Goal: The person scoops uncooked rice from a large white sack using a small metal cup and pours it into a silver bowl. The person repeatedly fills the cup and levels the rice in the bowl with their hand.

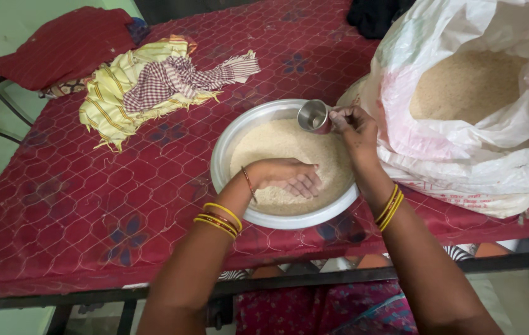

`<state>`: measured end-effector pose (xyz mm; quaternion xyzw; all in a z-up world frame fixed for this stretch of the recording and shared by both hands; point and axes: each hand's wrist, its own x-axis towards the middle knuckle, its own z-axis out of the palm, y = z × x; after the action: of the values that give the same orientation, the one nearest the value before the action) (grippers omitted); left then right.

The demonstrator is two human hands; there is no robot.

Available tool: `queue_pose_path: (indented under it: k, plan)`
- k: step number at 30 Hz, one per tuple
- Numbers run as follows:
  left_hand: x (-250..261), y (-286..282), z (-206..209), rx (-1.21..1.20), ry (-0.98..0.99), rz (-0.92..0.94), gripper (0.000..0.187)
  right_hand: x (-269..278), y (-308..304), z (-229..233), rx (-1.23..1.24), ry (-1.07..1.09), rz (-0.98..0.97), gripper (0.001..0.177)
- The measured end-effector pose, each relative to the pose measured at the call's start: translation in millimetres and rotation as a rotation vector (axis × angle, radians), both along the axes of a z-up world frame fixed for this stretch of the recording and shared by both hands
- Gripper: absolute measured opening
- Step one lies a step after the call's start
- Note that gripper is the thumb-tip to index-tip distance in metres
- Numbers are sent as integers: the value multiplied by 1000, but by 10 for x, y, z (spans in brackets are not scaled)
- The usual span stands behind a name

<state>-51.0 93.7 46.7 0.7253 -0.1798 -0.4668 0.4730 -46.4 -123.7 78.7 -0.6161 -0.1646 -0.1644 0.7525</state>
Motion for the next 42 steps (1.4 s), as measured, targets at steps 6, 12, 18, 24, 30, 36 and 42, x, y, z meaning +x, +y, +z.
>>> queue_pose_path:
  k: [6,12,18,24,30,36,42]
  plan:
    - [582,450,-390,35,-466,623,47,-21,-26,-27,-18,41,4,11]
    - [292,654,-291,24,-785,781,37,-39,-23,-51,-77,-11,-22,13]
    - [-189,649,-213,-29,-991,808,26,-264,123,150,-542,-201,-206,22]
    - [-295,685,-2,-118,-1069,759,26,-472,218,317,-627,-391,-154,32]
    - [-402,629,89,8,-1146,591,25,-493,214,325,-674,-381,-86,31]
    - [-474,567,166,-8,-1230,541,26,-525,165,318,-635,-353,-110,30]
    - [-494,561,190,36,-1252,550,25,-542,181,384,-554,-306,-110,26]
